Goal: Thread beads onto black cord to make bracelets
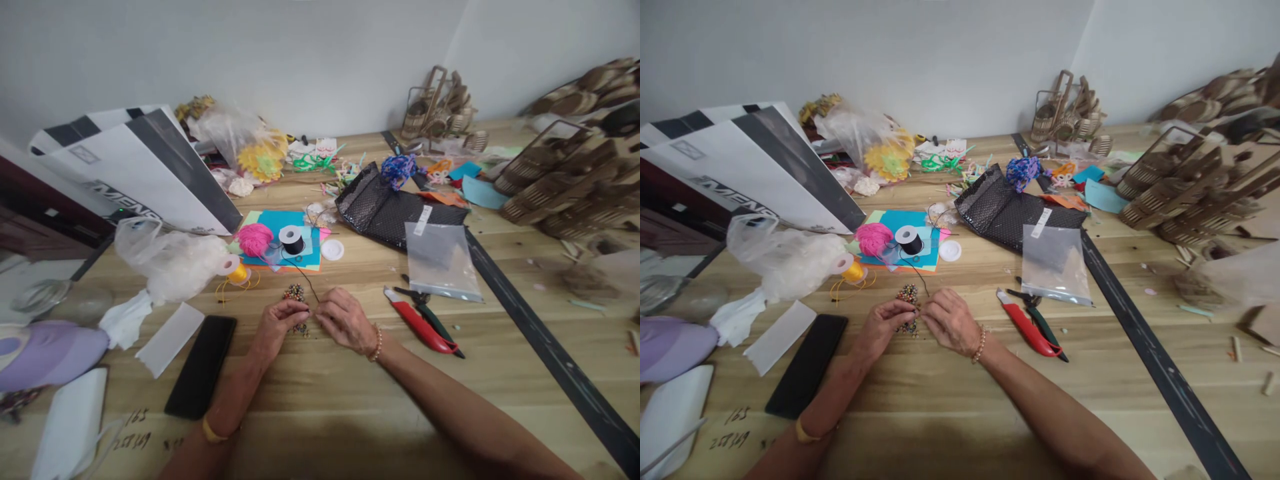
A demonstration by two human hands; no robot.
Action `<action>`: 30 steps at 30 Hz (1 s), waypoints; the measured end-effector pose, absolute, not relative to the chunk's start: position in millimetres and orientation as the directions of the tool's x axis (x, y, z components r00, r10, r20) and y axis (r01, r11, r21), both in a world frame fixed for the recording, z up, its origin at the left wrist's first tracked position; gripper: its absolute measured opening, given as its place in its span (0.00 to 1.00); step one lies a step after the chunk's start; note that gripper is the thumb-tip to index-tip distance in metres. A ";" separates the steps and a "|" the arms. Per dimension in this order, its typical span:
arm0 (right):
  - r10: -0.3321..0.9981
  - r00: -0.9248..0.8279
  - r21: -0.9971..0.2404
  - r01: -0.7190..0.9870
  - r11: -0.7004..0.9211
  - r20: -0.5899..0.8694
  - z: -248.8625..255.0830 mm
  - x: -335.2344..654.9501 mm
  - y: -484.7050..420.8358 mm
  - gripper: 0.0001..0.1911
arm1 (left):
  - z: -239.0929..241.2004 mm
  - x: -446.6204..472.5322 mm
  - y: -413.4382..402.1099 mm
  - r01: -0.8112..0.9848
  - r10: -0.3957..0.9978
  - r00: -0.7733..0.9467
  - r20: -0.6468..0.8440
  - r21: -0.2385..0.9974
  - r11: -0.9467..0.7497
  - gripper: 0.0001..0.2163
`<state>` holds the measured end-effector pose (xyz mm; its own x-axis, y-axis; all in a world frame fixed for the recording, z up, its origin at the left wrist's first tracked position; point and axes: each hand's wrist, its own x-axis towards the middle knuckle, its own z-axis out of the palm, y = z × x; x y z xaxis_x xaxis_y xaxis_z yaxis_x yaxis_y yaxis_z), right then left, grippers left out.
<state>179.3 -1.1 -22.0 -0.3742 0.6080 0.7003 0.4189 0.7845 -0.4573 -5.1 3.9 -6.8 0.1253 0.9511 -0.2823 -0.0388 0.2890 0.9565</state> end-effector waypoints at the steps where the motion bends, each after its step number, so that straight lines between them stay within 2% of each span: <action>1: 0.608 -0.376 -0.459 0.416 0.785 0.699 -21.8 179.2 -1.2 0.05 | -6.2 -4.8 3.7 -0.039 0.950 0.125 -0.287 0.955 0.293 0.08; 24: 0.606 -0.384 -0.486 0.368 0.792 0.697 -22.0 180.1 0.9 0.06 | -9.8 -5.9 3.7 -0.004 0.944 0.163 -0.286 0.957 0.291 0.07; 30: 0.601 -0.391 -0.492 0.349 0.798 0.697 -23.1 180.4 0.7 0.05 | -14.1 -6.9 5.6 -0.103 0.939 0.149 -0.309 0.940 0.326 0.08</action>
